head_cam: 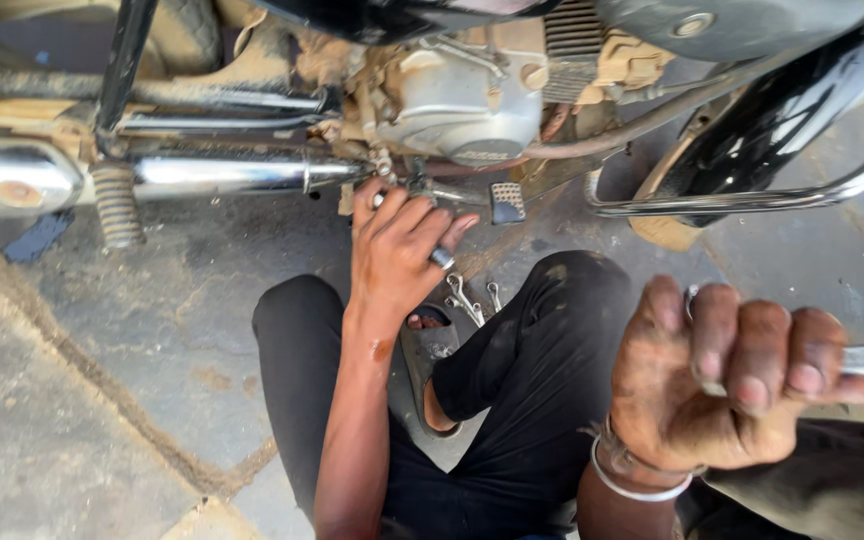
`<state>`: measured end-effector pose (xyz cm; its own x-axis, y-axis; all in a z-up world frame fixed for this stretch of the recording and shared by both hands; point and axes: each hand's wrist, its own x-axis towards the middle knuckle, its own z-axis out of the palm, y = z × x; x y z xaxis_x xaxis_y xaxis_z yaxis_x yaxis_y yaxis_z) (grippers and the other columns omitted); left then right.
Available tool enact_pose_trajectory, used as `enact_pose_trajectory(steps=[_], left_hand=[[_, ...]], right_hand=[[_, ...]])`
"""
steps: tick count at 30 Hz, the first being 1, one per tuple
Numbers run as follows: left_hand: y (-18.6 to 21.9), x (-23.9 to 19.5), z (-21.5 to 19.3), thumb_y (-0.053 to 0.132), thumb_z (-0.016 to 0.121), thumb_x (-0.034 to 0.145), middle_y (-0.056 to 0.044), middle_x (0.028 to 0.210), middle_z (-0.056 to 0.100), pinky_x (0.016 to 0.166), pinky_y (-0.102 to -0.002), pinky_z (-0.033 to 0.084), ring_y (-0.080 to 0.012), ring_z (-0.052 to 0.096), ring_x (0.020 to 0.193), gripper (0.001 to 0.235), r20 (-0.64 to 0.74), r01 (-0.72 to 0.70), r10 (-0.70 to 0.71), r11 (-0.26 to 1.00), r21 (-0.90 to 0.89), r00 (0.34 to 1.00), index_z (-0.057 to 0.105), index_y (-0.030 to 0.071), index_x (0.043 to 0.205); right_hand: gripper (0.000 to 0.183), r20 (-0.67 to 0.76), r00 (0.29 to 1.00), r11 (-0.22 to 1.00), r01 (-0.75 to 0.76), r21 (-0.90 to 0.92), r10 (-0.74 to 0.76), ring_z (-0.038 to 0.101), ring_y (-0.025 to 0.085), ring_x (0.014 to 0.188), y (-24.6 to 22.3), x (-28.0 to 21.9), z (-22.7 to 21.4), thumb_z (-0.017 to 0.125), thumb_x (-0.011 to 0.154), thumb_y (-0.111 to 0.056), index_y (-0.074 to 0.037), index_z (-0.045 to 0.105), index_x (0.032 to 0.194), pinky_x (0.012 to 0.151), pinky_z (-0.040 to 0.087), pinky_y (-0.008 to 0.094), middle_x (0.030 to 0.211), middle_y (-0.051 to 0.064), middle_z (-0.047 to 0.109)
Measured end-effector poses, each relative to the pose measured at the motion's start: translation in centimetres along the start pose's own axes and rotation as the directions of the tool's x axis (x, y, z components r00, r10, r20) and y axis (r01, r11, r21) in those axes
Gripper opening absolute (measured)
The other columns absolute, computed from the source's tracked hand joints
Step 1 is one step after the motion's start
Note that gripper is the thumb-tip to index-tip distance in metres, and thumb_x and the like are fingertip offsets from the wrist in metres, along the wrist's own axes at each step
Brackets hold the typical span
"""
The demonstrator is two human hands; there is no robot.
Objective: The person is repairing a motorcycle engine while sitting on the ground. They use a wrench to tighten bolts on the engine casing.
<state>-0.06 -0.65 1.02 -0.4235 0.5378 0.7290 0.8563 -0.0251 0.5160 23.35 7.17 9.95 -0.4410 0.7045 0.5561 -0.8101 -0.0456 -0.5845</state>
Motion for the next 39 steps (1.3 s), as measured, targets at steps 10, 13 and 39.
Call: enact_pose_trajectory(steps=[10, 13, 39], left_hand=[[-0.4, -0.5, -0.2, 0.005, 0.078, 0.073, -0.002, 0.086, 0.060, 0.104, -0.048, 0.039, -0.0234, 0.060, 0.091, 0.013, 0.090, 0.011, -0.012, 1.000, 0.009, 0.996, 0.068, 0.010, 0.080], [-0.4, -0.7, 0.3, 0.005, 0.079, 0.078, -0.001, 0.084, 0.057, 0.108, -0.048, 0.038, -0.0221, 0.059, 0.092, 0.012, 0.074, 0.040, -0.041, 0.999, 0.017, 0.996, 0.069, 0.010, 0.083], [0.9, -2.2, -4.0, 0.024, 0.081, 0.092, -0.004, 0.125, 0.070, 0.119, -0.043, 0.035, -0.0231, 0.062, 0.125, 0.025, 0.051, 0.323, -0.336, 0.836, -0.444, 0.941, 0.074, 0.008, 0.111]], right_hand=[[0.022, -0.156, 0.846, 0.753, -0.526, -0.395, 0.509, 0.063, 0.017, 0.096, 11.1, 2.6, 0.8, 0.063, 0.108, -0.011, 0.009, 0.071, 0.113, 0.091, 0.050, 0.030, 0.105, 0.009, 0.071], [0.020, -0.235, 0.812, 0.752, -0.584, -0.307, 0.534, 0.059, 0.012, 0.086, 11.8, 3.9, 0.3, 0.064, 0.109, -0.010, 0.007, 0.072, 0.115, 0.081, 0.049, 0.029, 0.102, 0.008, 0.071], [0.035, 0.476, 0.878, 0.286, 0.467, -0.837, -0.039, 0.072, 0.026, 0.108, 15.7, 4.5, 0.8, 0.074, 0.100, 0.015, -0.003, 0.071, 0.129, 0.092, 0.059, 0.032, 0.119, 0.016, 0.069]])
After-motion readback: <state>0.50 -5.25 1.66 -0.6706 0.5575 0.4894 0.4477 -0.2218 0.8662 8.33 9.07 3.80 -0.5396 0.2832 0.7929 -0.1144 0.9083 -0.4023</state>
